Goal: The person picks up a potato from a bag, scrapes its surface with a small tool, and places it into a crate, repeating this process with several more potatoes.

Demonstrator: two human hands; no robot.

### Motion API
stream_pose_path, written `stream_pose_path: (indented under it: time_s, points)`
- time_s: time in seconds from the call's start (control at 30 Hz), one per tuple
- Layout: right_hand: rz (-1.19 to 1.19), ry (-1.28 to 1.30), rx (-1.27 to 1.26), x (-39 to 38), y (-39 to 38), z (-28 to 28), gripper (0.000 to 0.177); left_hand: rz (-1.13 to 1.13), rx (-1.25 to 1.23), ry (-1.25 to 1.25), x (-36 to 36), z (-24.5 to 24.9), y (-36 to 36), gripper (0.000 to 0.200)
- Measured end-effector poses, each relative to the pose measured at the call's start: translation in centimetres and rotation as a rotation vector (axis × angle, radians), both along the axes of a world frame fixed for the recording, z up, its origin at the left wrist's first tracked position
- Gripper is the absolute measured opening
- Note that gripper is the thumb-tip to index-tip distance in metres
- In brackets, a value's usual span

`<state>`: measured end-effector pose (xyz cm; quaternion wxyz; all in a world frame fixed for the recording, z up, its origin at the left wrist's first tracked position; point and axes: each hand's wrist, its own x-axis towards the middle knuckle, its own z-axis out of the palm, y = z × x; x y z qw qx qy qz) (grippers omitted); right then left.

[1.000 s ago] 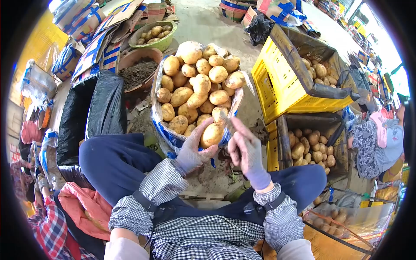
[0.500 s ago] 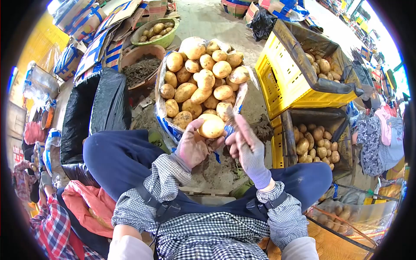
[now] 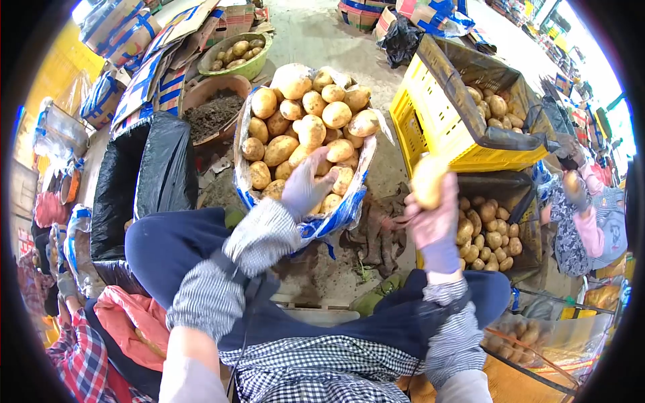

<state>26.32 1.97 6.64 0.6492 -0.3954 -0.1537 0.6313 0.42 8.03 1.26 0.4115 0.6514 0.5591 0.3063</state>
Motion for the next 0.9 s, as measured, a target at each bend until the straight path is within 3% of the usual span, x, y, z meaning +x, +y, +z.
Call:
stream_pose_path:
  time_s: [0.13, 0.27, 0.33, 0.4, 0.47, 0.53, 0.6, 0.7, 0.73, 0.8, 0.87, 0.9]
  points:
    - [-0.284, -0.134, 0.207, 8.6, 7.5, 4.5, 0.047, -0.121, -0.099, 0.557, 1.9, -1.8, 6.2, 0.077]
    - [-0.313, -0.014, 0.245, 17.2, 14.1, 5.6, 0.047, -0.156, -0.159, 0.798, 6.1, -4.2, 10.6, 0.083]
    - [-0.219, 0.064, 0.235, 17.6, 13.4, 6.5, 0.044, -0.120, -0.196, 0.796, 6.5, -5.7, 12.0, 0.082]
    - [-0.156, -0.245, 0.510, 14.9, 11.0, 5.8, 0.040, -0.160, -0.195, 0.786, 6.1, -6.2, 12.6, 0.084]
    - [-0.099, -0.440, 0.482, 11.0, 6.7, 5.1, 0.037, -0.159, -0.141, 0.727, 4.8, -6.3, 12.1, 0.087]
    - [-0.094, -0.338, 0.260, 7.6, 3.6, 3.7, 0.040, -0.106, -0.120, 0.382, 3.9, -6.1, 11.0, 0.089]
    - [-0.050, -0.221, -0.027, 5.6, 2.1, 2.0, 0.041, -0.114, -0.014, 0.193, 3.8, -3.2, 8.0, 0.087]
    - [0.083, -0.383, -0.087, 2.3, 0.4, -1.5, 0.047, -0.217, 0.056, -0.070, 4.6, 1.1, 3.8, 0.081]
    - [0.131, -0.401, -0.005, 1.2, -0.3, -2.2, 0.056, -0.262, 0.105, -0.177, 5.0, 1.9, 2.6, 0.080]
    - [0.299, -0.650, 0.079, 0.1, -1.2, -1.9, 0.073, -0.303, 0.163, -0.224, 5.7, 3.8, 0.2, 0.080]
    - [0.224, -1.248, 0.395, -0.9, -1.5, -2.3, 0.092, -0.359, 0.075, -0.320, 6.3, 5.0, -1.4, 0.078]
    - [0.206, -1.330, 0.347, -1.9, -2.4, -0.7, 0.104, -0.371, 0.124, -0.174, 6.5, 5.6, -2.1, 0.087]
